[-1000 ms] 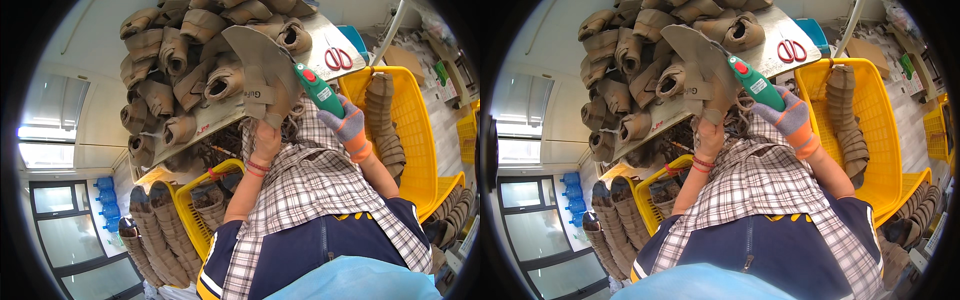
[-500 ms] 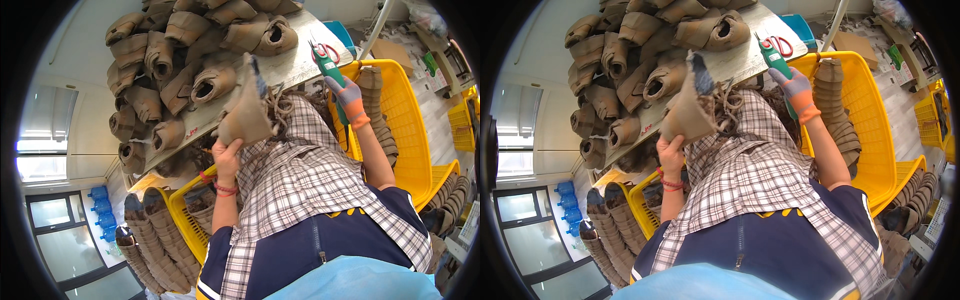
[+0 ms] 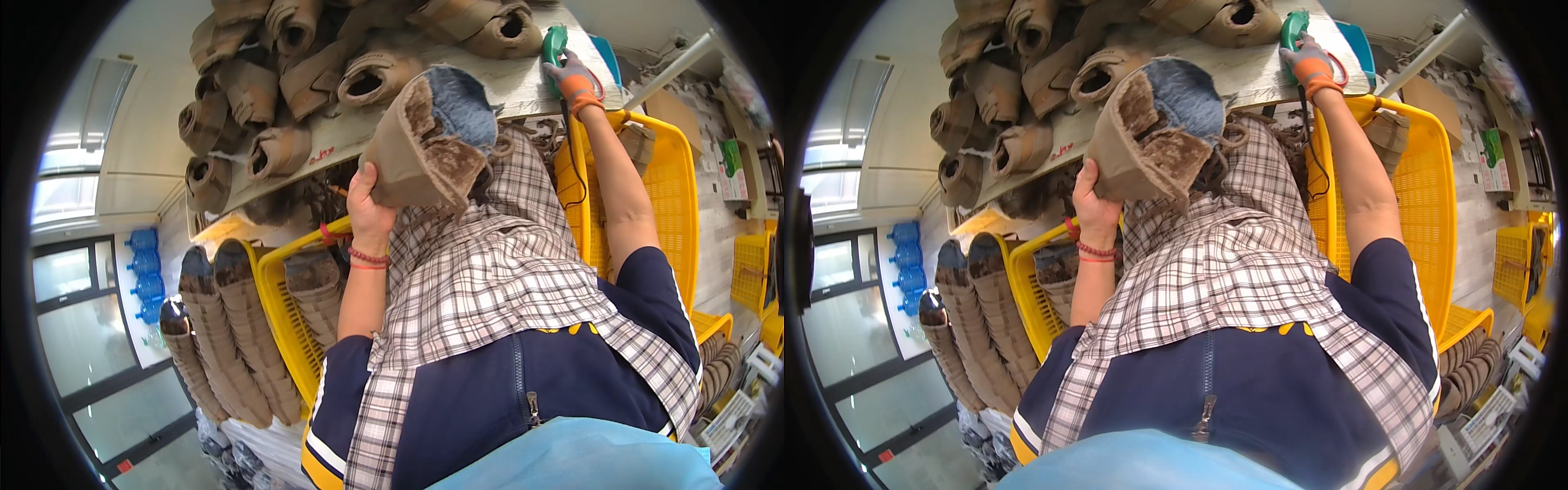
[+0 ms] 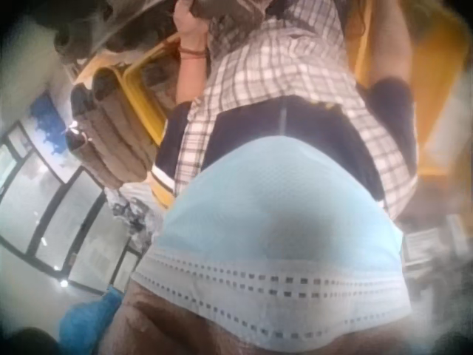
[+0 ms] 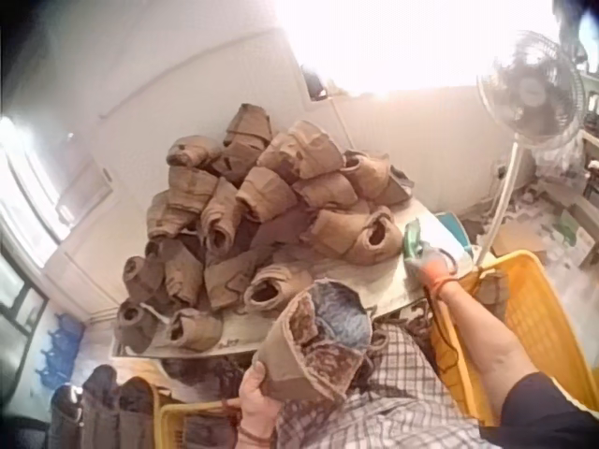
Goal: The person trims the interior lining of multiple brown shoes using scissors. They pick up each shoe from a pile, cut away excess material inside, and place the trimmed shoes into a yellow basket. The process is repeated for several shoes throughout the clip.
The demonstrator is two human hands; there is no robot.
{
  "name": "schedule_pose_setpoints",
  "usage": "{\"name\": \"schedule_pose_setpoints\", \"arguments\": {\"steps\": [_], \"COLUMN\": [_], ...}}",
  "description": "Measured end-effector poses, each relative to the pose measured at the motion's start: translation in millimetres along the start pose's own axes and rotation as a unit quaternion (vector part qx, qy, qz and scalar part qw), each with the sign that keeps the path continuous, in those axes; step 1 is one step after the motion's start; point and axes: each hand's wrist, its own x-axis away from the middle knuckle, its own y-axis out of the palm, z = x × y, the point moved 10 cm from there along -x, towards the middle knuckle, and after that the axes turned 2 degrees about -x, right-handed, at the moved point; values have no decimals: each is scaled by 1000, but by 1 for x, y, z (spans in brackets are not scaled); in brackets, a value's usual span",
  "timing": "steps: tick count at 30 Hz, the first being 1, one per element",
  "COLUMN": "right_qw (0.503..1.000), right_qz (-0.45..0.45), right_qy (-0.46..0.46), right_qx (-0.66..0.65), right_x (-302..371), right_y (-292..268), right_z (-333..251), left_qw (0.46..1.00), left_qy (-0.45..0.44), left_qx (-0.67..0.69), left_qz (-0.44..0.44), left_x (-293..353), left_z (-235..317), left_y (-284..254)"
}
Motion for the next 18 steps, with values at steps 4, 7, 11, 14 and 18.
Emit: {"name": "schedule_pose_setpoints", "arguments": {"steps": [4, 7, 11, 14, 18], "right_qw": [990, 925, 785, 836, 877], "right_qz": [113, -96, -378, -354, -242], "right_qy": [-84, -168, -96, -206, -140], "right_qx": [-5, -328, -480, -366, -390], "right_x": [72, 140, 243, 261, 238], "right_y": [-48, -32, -23, -11, -29], "right_z": [-71, -132, -210, -186, -153], "left_qw": [1000, 997, 984, 997, 990], "left_qy": [9, 23, 62, 43, 41], "left_qx": [-6, -59, -144, -51, -127], "left_qz": [-17, -53, -79, -46, -50], "left_x": [4, 2, 5, 7, 21], "left_z": [-3, -7, -8, 8, 15], "left_y": [-2, 17, 46, 41, 22]}}
